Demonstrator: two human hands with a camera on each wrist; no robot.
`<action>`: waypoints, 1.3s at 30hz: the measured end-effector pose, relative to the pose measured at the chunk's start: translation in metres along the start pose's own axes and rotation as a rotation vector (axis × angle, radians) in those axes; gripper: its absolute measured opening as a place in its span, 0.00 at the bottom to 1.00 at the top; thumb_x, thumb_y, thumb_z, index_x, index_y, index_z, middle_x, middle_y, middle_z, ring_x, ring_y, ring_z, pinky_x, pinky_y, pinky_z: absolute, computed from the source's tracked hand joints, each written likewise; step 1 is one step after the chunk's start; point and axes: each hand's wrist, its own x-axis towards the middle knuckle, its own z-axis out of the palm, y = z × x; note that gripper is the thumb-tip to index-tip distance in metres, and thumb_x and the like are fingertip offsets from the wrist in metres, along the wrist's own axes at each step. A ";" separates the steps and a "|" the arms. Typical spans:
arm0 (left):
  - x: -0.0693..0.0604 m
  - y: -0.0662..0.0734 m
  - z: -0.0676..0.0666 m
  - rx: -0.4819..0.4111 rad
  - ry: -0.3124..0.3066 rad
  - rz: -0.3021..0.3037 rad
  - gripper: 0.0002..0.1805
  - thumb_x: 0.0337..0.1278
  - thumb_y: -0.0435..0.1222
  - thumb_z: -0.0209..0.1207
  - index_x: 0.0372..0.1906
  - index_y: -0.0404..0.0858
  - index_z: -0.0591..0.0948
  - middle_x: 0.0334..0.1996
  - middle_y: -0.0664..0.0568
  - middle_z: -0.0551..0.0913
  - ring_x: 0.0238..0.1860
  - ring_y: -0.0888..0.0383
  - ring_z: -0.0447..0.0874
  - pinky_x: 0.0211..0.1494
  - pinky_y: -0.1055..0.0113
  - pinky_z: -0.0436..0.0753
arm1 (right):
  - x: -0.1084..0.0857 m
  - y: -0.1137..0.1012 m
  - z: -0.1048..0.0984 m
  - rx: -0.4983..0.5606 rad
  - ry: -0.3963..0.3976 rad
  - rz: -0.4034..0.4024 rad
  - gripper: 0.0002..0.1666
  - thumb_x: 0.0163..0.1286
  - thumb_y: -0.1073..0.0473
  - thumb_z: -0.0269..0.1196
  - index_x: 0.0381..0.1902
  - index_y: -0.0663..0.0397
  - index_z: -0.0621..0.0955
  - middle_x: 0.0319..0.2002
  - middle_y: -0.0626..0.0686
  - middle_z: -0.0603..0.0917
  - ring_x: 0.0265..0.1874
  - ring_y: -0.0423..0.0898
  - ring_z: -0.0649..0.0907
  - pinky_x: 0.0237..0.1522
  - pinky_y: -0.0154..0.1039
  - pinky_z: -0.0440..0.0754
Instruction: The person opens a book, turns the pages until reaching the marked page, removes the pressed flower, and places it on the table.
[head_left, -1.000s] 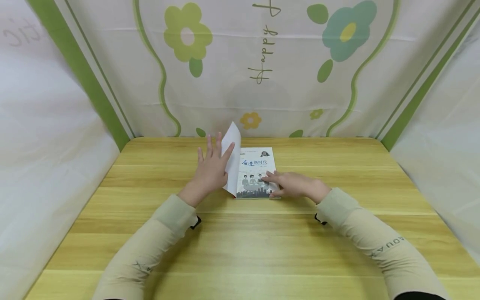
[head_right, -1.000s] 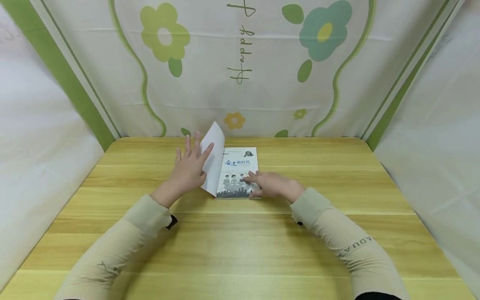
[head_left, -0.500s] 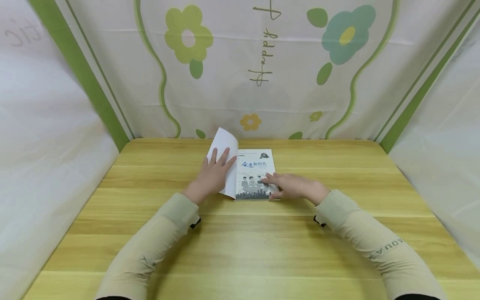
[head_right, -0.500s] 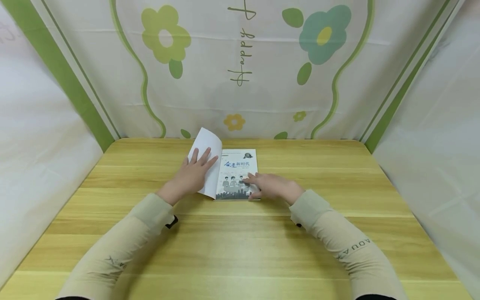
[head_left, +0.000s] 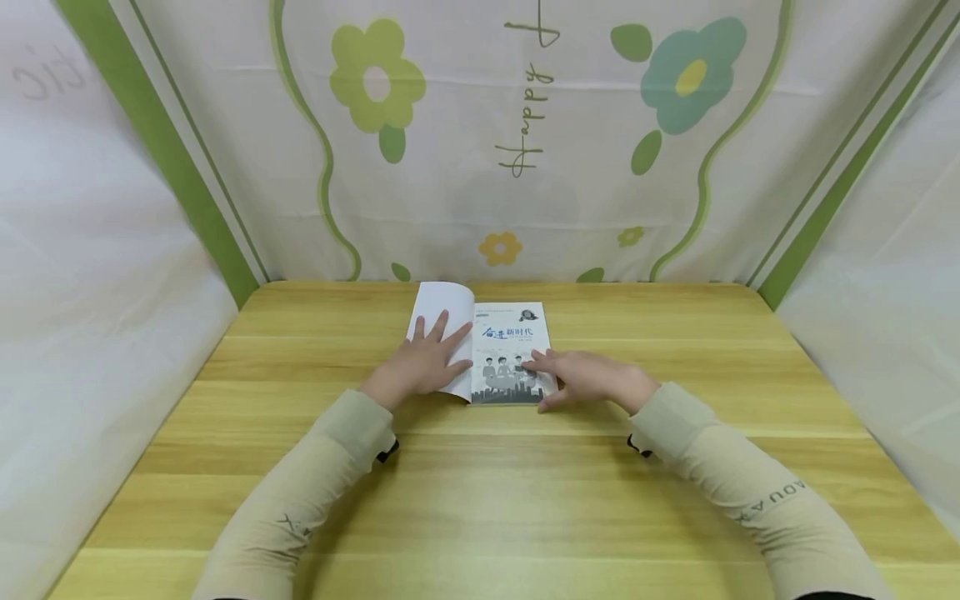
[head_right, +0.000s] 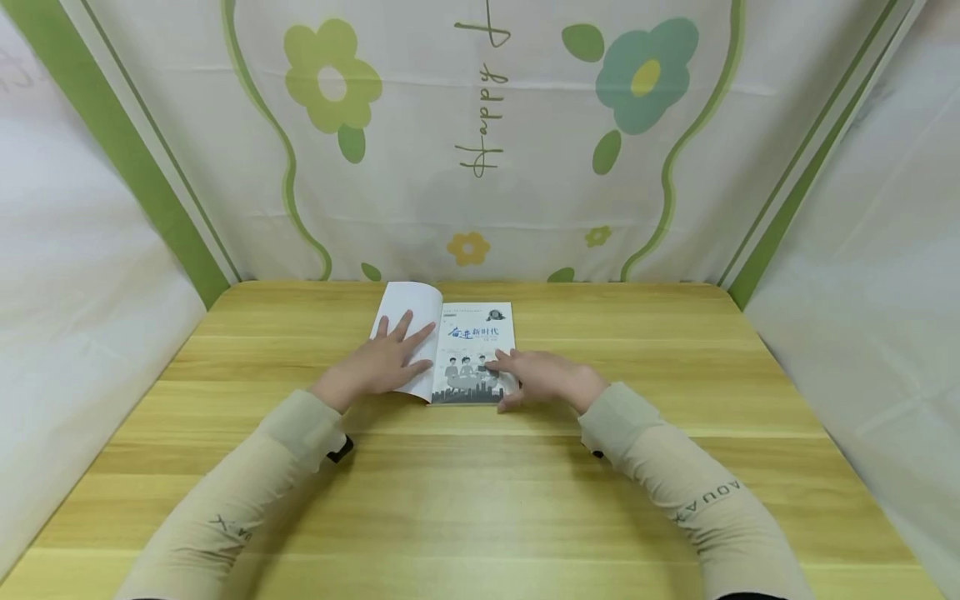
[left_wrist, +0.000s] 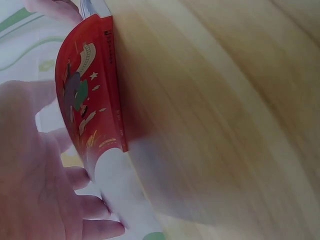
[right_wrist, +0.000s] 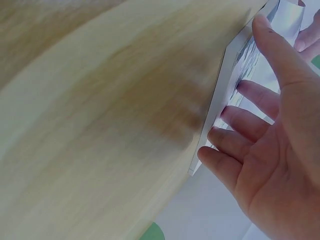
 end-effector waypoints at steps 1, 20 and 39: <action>-0.001 -0.001 0.001 -0.005 -0.006 0.000 0.39 0.79 0.57 0.44 0.85 0.54 0.45 0.82 0.40 0.32 0.77 0.26 0.29 0.74 0.31 0.51 | 0.000 0.000 0.001 0.000 -0.001 0.000 0.49 0.67 0.39 0.70 0.79 0.51 0.66 0.79 0.61 0.58 0.75 0.65 0.62 0.72 0.60 0.63; -0.009 -0.014 0.003 -0.180 -0.100 -0.001 0.47 0.74 0.59 0.53 0.85 0.50 0.44 0.81 0.38 0.29 0.77 0.26 0.27 0.74 0.31 0.48 | -0.003 0.000 -0.004 0.055 -0.010 -0.006 0.44 0.67 0.48 0.72 0.77 0.53 0.69 0.78 0.61 0.59 0.75 0.65 0.61 0.70 0.57 0.67; -0.007 -0.018 0.003 -0.153 -0.128 0.001 0.47 0.74 0.61 0.49 0.85 0.50 0.42 0.81 0.38 0.30 0.77 0.27 0.29 0.75 0.32 0.49 | -0.004 0.010 -0.015 0.078 -0.054 0.001 0.34 0.74 0.51 0.64 0.74 0.52 0.73 0.78 0.62 0.61 0.39 0.51 0.81 0.61 0.53 0.73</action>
